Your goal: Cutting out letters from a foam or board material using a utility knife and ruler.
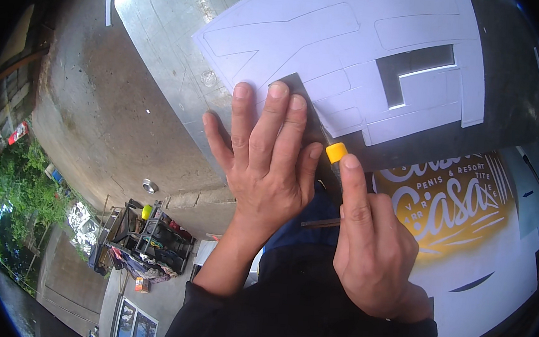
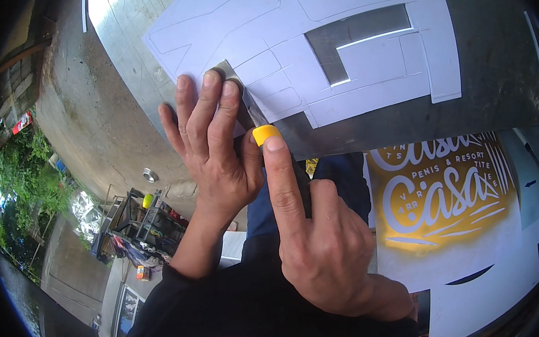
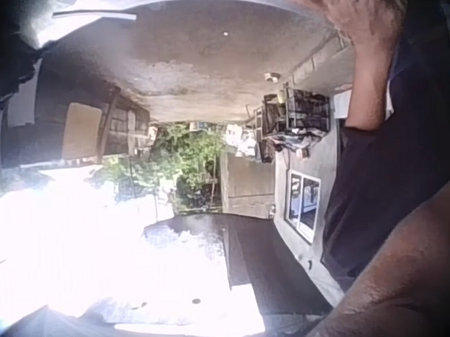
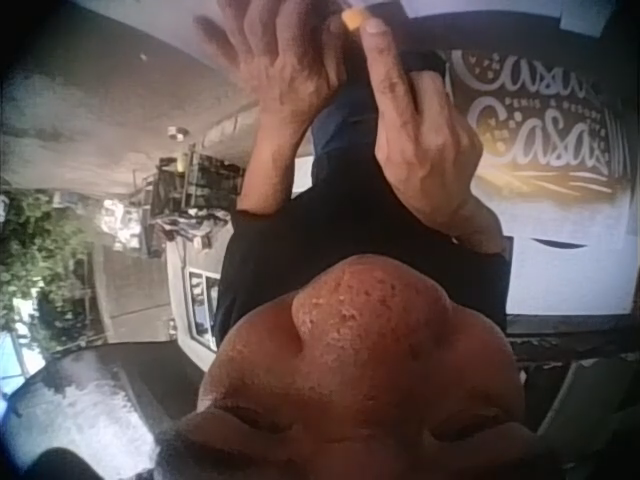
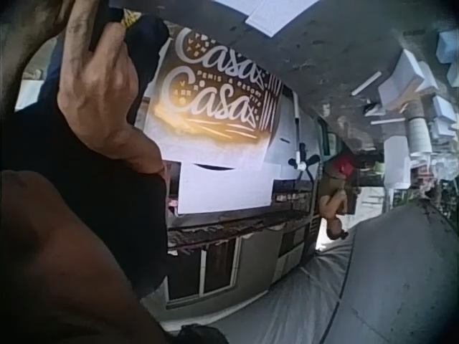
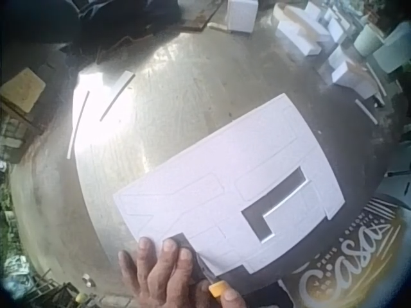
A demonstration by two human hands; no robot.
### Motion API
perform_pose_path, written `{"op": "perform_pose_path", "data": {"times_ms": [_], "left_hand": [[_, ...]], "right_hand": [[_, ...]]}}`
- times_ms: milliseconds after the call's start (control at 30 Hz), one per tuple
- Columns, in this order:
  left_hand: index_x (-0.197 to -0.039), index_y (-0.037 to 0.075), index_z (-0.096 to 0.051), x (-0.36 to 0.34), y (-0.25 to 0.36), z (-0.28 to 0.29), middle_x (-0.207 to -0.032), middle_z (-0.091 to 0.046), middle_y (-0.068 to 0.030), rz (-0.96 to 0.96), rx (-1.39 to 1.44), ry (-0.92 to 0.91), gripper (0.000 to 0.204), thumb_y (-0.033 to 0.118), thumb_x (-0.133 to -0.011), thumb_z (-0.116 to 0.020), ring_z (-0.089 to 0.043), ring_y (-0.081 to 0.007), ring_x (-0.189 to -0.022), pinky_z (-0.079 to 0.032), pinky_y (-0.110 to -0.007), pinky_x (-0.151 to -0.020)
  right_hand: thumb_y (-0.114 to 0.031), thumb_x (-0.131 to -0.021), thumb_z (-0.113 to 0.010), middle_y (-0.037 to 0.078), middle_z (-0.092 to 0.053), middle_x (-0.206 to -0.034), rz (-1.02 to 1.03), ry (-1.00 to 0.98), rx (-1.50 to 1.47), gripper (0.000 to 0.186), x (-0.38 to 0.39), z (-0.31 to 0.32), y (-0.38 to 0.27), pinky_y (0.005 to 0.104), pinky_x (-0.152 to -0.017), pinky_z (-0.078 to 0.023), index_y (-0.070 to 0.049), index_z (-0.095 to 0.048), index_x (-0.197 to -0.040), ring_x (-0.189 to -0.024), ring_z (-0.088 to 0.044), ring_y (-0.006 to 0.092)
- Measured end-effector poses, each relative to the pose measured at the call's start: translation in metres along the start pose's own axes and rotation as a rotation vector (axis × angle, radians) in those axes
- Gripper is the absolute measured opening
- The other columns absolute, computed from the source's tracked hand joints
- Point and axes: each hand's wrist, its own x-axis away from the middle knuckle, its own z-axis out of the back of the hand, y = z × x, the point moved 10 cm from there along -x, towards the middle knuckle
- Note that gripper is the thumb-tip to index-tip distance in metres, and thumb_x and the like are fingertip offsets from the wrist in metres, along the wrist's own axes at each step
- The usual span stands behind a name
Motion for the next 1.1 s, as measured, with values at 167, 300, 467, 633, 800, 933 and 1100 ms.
{"op": "perform_pose_path", "data": {"times_ms": [167,300,467,633,800,933,1100], "left_hand": [[-0.145,0.009,-0.056,0.002,0.0,0.0,-0.153,-0.05,-0.0123,0.002,-0.007,0.008,0.05,0.024,-0.098,-0.056,-0.034,-0.0379,-0.152,-0.006,-0.055,-0.126],[-0.144,0.011,-0.059,0.002,-0.002,0.0,-0.155,-0.051,-0.0078,0.056,0.027,-0.008,0.049,0.034,-0.101,-0.059,-0.034,-0.037,-0.152,-0.004,-0.059,-0.126],[-0.144,0.01,-0.059,0.001,-0.003,0.0,-0.155,-0.051,-0.0078,0.063,0.027,-0.019,0.048,0.033,-0.102,-0.058,-0.034,-0.0366,-0.152,-0.005,-0.06,-0.126],[-0.144,0.01,-0.059,0.002,-0.002,-0.001,-0.155,-0.051,-0.0076,0.058,0.007,-0.025,0.048,0.034,-0.102,-0.057,-0.034,-0.036,-0.152,-0.005,-0.06,-0.126],[-0.144,0.011,-0.059,0.002,-0.002,-0.001,-0.155,-0.051,-0.0073,0.057,0.009,-0.018,0.048,0.034,-0.102,-0.058,-0.034,-0.0359,-0.152,-0.005,-0.06,-0.125],[-0.143,0.011,-0.06,0.001,-0.002,-0.001,-0.155,-0.051,-0.0073,0.061,0.011,-0.014,0.048,0.034,-0.101,-0.058,-0.035,-0.0357,-0.152,-0.005,-0.06,-0.125],[-0.143,0.01,-0.06,0.0,-0.001,0.0,-0.155,-0.051,-0.0076,0.061,0.007,-0.021,0.048,0.034,-0.101,-0.059,-0.034,-0.0354,-0.152,-0.005,-0.06,-0.125]], "right_hand": [[0.001,-0.088,-0.065,0.007,-0.048,-0.075,0.029,0.08,0.062,0.062,0.003,-0.005,0.0,0.035,-0.05,-0.046,-0.007,-0.055,-0.149,-0.055,-0.055,0.0203],[-0.006,-0.088,-0.064,0.003,-0.039,-0.071,0.032,0.128,0.168,0.063,0.004,-0.002,-0.007,0.0308,-0.043,-0.044,-0.012,-0.055,-0.151,-0.049,-0.048,0.0138],[0.005,-0.086,-0.064,0.008,-0.05,-0.077,-0.055,-0.038,0.172,0.067,-0.001,0.002,-0.015,0.0373,-0.054,-0.049,-0.006,-0.054,-0.15,-0.058,-0.059,0.024],[-0.012,-0.092,-0.063,0.002,-0.038,-0.071,0.0,0.021,0.286,0.062,0.003,0.0,-0.014,0.0292,-0.043,-0.044,-0.014,-0.052,-0.153,-0.05,-0.047,0.0123],[-0.011,-0.091,-0.063,0.002,-0.038,-0.072,-0.03,-0.034,0.306,0.064,0.006,-0.002,-0.015,0.0295,-0.043,-0.045,-0.014,-0.051,-0.154,-0.05,-0.048,0.0129],[-0.01,-0.091,-0.062,0.002,-0.038,-0.072,-0.035,-0.031,0.331,0.065,0.006,0.0,-0.016,0.0298,-0.043,-0.045,-0.014,-0.05,-0.154,-0.051,-0.048,0.0133],[-0.009,-0.089,-0.063,0.003,-0.039,-0.073,-0.048,-0.037,0.299,0.066,0.005,0.001,-0.015,0.0304,-0.044,-0.046,-0.013,-0.05,-0.154,-0.051,-0.049,0.0138]]}}
